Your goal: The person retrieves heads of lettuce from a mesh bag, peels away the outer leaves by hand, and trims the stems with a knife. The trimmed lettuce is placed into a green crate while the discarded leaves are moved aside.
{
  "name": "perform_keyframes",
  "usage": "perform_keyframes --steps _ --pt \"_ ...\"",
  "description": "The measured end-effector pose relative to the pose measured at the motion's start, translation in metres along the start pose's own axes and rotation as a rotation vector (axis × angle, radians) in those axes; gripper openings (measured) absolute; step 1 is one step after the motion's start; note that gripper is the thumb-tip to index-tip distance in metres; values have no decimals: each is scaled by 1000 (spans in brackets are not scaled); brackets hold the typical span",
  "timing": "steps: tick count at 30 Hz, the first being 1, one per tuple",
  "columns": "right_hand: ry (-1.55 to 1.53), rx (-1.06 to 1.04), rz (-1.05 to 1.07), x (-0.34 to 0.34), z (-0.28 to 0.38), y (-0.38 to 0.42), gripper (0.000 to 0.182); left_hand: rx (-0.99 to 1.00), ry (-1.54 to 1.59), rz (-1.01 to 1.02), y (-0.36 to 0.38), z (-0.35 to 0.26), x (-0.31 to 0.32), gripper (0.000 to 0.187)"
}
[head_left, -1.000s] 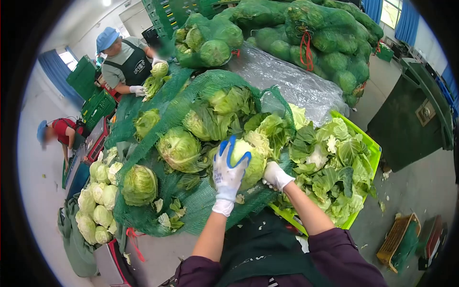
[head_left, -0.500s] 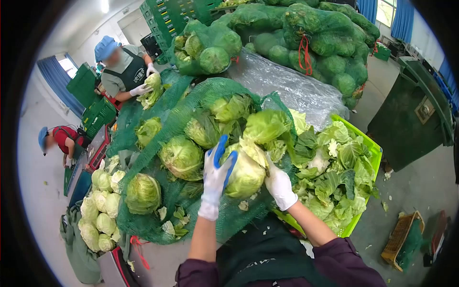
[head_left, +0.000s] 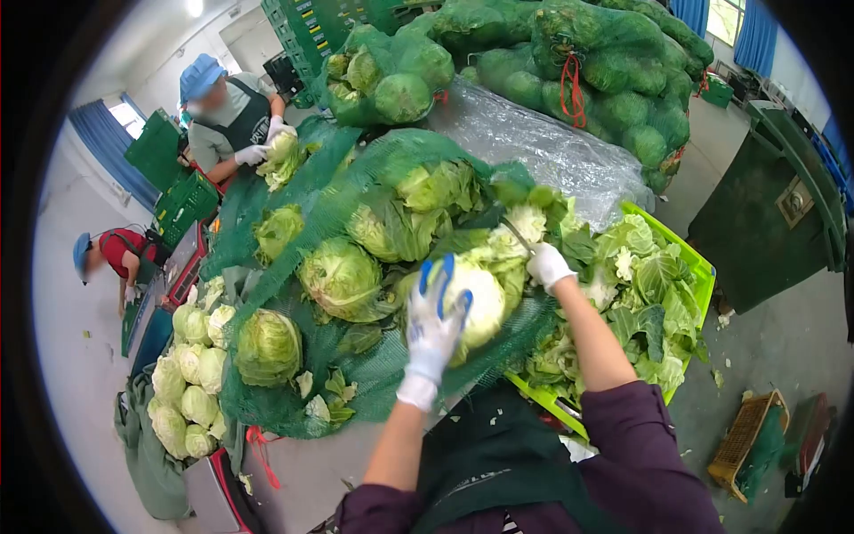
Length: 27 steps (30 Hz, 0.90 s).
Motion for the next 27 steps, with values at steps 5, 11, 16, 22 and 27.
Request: perform_keyframes --steps 5,11,16,22,27 --pt "231 -169 -11 -2 13 27 28 -7 -56 -28 22 3 -14 63" --pt "-194 -324 -31 24 46 145 34 -211 5 -16 3 59 -13 73" --pt "-153 -270 -98 66 46 174 63 -337 -122 20 -6 28 -25 60" --pt "119 -234 -193 65 65 154 58 -13 148 -216 0 35 11 41" --pt "214 -360 -168 49 53 116 44 -19 -103 -240 5 8 11 33"
Point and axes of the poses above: each hand's wrist, its own y-axis away from the middle knuckle, its own x-axis out of the palm, z = x × y, the point moved 6 cm from there along -y, towards the middle knuckle, and after that the axes turned 12 degrees about -y, right-handed, at the moved point
